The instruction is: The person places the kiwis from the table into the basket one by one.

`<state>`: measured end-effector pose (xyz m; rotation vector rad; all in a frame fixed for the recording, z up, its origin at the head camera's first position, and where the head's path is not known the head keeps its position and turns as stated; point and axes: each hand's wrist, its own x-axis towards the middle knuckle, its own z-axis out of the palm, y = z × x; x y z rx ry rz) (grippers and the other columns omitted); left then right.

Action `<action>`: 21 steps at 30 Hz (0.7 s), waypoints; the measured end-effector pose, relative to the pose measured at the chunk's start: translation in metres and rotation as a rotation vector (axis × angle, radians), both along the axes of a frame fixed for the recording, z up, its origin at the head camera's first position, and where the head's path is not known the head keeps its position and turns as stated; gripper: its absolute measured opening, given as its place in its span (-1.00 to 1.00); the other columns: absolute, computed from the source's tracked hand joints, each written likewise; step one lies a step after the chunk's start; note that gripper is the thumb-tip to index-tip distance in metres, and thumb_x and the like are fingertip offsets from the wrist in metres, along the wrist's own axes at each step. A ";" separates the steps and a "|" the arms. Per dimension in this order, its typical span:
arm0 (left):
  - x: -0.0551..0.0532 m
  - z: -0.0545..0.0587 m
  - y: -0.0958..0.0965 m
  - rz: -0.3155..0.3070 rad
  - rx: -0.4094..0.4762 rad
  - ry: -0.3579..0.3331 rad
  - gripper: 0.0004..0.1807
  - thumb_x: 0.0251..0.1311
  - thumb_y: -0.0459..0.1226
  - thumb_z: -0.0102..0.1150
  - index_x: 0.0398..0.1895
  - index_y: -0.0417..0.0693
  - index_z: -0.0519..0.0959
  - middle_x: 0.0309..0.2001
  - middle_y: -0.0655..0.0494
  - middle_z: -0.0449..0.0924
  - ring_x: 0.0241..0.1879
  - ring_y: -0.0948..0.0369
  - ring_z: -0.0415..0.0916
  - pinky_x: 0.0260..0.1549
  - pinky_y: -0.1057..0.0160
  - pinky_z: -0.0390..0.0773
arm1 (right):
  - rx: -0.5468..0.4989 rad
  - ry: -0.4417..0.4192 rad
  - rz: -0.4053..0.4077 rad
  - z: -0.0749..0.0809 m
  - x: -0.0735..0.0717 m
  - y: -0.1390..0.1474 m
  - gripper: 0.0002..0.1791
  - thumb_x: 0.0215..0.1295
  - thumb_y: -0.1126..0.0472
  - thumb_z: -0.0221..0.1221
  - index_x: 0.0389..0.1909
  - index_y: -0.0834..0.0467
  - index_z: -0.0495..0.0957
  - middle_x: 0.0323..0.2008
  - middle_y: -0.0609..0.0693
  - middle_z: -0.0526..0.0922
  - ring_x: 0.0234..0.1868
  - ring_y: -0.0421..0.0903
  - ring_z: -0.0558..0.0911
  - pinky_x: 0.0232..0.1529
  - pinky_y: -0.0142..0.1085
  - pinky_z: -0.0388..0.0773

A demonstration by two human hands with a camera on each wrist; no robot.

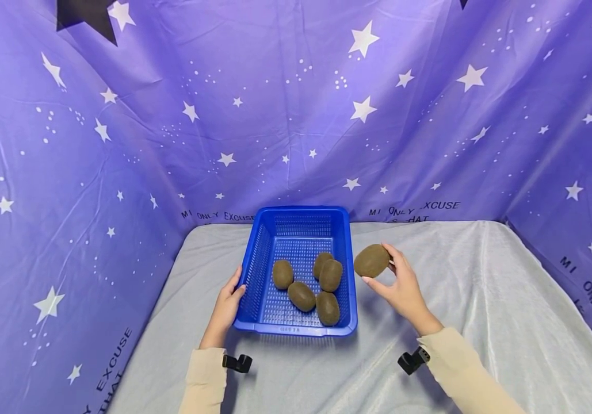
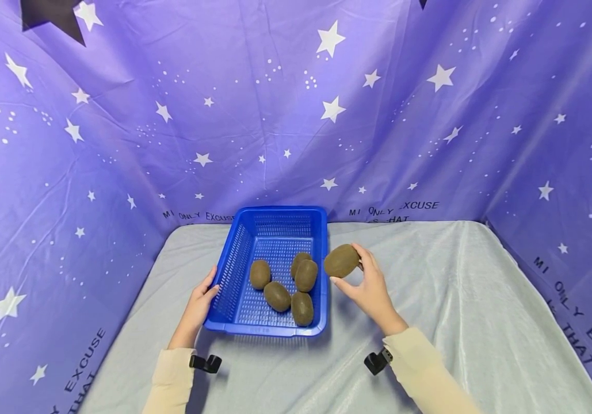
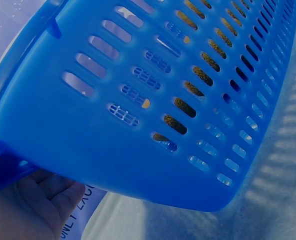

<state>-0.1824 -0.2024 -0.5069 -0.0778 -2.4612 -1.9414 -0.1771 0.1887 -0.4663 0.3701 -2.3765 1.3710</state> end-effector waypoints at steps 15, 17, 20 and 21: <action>-0.001 -0.004 0.000 0.015 -0.012 0.016 -0.41 0.37 -0.44 -0.22 0.44 -0.27 -0.01 0.46 -0.16 -0.07 0.45 -0.04 -0.18 0.40 -0.03 -0.15 | -0.003 -0.011 0.099 0.007 -0.001 -0.025 -0.08 -0.07 0.22 0.44 0.35 0.21 0.21 0.27 0.20 0.33 0.24 0.12 0.36 0.16 0.02 0.40; -0.001 -0.004 0.000 0.012 -0.013 0.019 -0.41 0.37 -0.44 -0.22 0.44 -0.28 -0.01 0.46 -0.16 -0.07 0.45 -0.03 -0.18 0.40 -0.02 -0.16 | -0.003 -0.011 0.112 0.007 -0.001 -0.028 -0.08 -0.07 0.21 0.44 0.34 0.20 0.21 0.26 0.19 0.34 0.25 0.11 0.36 0.17 0.02 0.40; -0.001 -0.003 0.000 0.011 -0.011 0.019 -0.42 0.37 -0.43 -0.22 0.44 -0.27 -0.01 0.46 -0.15 -0.07 0.45 -0.03 -0.18 0.40 -0.02 -0.16 | -0.004 -0.020 0.129 0.007 -0.001 -0.033 -0.08 -0.06 0.19 0.44 0.35 0.19 0.21 0.26 0.17 0.34 0.26 0.09 0.35 0.18 0.00 0.39; 0.000 -0.003 0.000 0.008 -0.012 0.021 -0.42 0.38 -0.43 -0.22 0.44 -0.28 -0.02 0.46 -0.16 -0.08 0.45 -0.04 -0.18 0.40 -0.02 -0.16 | -0.005 -0.023 0.134 0.007 -0.002 -0.035 -0.08 -0.05 0.18 0.44 0.35 0.18 0.21 0.26 0.17 0.34 0.26 0.08 0.35 0.19 -0.01 0.39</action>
